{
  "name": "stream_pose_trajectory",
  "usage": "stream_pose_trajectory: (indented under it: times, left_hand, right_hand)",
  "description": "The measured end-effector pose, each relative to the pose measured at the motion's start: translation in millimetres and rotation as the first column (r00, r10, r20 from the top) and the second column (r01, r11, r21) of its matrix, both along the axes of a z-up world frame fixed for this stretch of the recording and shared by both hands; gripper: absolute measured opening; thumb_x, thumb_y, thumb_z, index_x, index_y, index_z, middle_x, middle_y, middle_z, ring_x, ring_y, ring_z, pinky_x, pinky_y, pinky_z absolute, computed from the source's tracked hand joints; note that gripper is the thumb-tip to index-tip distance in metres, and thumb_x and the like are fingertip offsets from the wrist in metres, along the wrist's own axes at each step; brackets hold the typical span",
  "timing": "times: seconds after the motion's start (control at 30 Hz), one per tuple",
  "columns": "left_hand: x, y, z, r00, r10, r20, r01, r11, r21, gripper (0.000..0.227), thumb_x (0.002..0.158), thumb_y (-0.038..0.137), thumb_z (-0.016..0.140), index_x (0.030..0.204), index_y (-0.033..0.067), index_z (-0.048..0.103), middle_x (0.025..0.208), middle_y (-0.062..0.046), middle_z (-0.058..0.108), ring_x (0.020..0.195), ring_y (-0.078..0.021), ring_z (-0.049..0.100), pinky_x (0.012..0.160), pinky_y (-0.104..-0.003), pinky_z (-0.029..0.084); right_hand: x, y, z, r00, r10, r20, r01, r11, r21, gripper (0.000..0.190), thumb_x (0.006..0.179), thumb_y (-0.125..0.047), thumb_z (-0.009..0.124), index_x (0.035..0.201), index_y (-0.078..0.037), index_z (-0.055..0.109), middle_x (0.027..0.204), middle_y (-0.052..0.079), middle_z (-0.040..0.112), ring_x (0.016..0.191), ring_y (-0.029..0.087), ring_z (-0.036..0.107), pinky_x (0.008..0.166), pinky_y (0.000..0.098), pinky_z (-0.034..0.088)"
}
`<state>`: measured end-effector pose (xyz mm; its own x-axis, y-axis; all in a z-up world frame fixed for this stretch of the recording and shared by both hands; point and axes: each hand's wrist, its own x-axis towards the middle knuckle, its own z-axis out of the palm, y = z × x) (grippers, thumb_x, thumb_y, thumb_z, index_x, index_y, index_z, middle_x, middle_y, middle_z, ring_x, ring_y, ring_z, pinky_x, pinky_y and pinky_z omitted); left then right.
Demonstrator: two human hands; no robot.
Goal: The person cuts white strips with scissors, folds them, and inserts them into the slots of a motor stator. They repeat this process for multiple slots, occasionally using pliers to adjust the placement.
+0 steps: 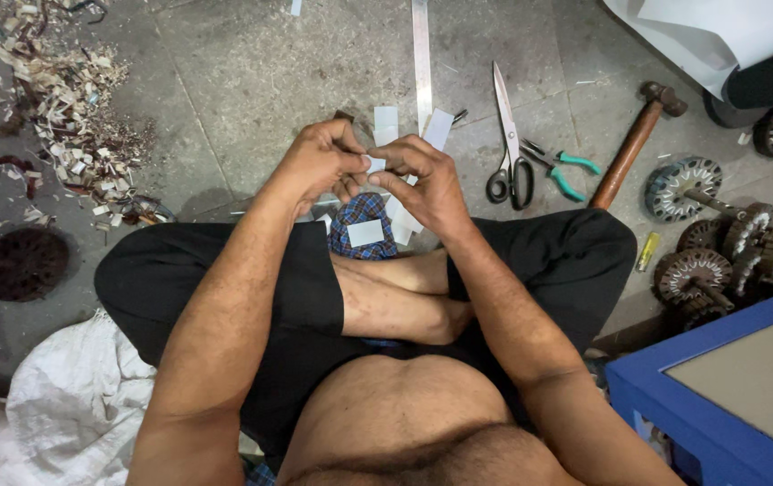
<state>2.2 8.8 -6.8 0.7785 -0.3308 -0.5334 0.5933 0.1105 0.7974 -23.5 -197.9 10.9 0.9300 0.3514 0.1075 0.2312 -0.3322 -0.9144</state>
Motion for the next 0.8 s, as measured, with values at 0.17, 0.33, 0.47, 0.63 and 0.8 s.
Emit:
stream_pose_trajectory:
  times: [0.17,0.33,0.47,0.63,0.8]
  left_hand:
    - [3,3,-6,0.999,-0.028,-0.039,0.029,0.999,0.034,0.013,0.088,-0.001,0.071,0.088,0.0034,0.059,0.067,-0.011,0.068,0.048,-0.0153,0.064,0.038,-0.029,0.052]
    - [0,5,-8,0.987,-0.025,0.159,-0.013,0.972,0.234,0.017,0.089,0.013,0.077,0.094,0.0017,0.065,0.072,-0.011,0.073,0.056,-0.0191,0.069,0.048,-0.033,0.057]
    - [-4,8,-5,0.738,-0.266,0.62,-0.385,0.588,0.711,0.053,0.07,0.034,0.09,0.103,-0.0001,0.067,0.091,-0.02,0.072,0.081,-0.0355,0.071,0.068,-0.045,0.057]
    - [-1,6,-8,0.906,-0.311,0.286,-0.079,0.541,0.838,0.043,0.085,0.028,0.08,0.115,0.0017,0.065,0.113,-0.025,0.071,0.108,-0.0444,0.066,0.091,-0.053,0.052]
    - [4,13,-16,0.971,-0.147,0.19,-0.081,0.547,0.833,0.044,0.09,0.029,0.072,0.125,0.0037,0.062,0.118,-0.027,0.068,0.113,-0.0467,0.063,0.095,-0.052,0.051]
  right_hand:
    - [-1,5,2,0.998,-0.016,0.061,0.02,0.997,-0.081,0.036,0.086,-0.009,0.085,0.121,-0.009,0.075,0.102,0.006,0.072,0.085,0.014,0.071,0.074,0.0274,0.058]
    - [-1,4,-14,0.996,-0.086,0.03,0.087,0.996,-0.017,0.022,0.092,-0.009,0.082,0.113,-0.008,0.077,0.1,0.005,0.074,0.085,0.012,0.072,0.072,0.0267,0.06]
    - [10,7,-39,0.963,-0.259,-0.074,0.256,0.966,-0.047,0.019,0.088,-0.009,0.084,0.106,-0.007,0.081,0.093,0.005,0.075,0.075,0.012,0.068,0.065,0.0264,0.055]
    - [21,24,-71,0.947,-0.314,-0.065,0.301,0.941,-0.155,0.019,0.085,-0.01,0.086,0.103,-0.006,0.081,0.087,0.006,0.073,0.07,0.013,0.066,0.064,0.0273,0.053]
    - [28,36,-86,0.955,-0.278,-0.104,0.274,0.96,-0.052,0.018,0.086,-0.011,0.083,0.104,-0.008,0.08,0.097,0.005,0.076,0.075,0.012,0.069,0.068,0.0265,0.057]
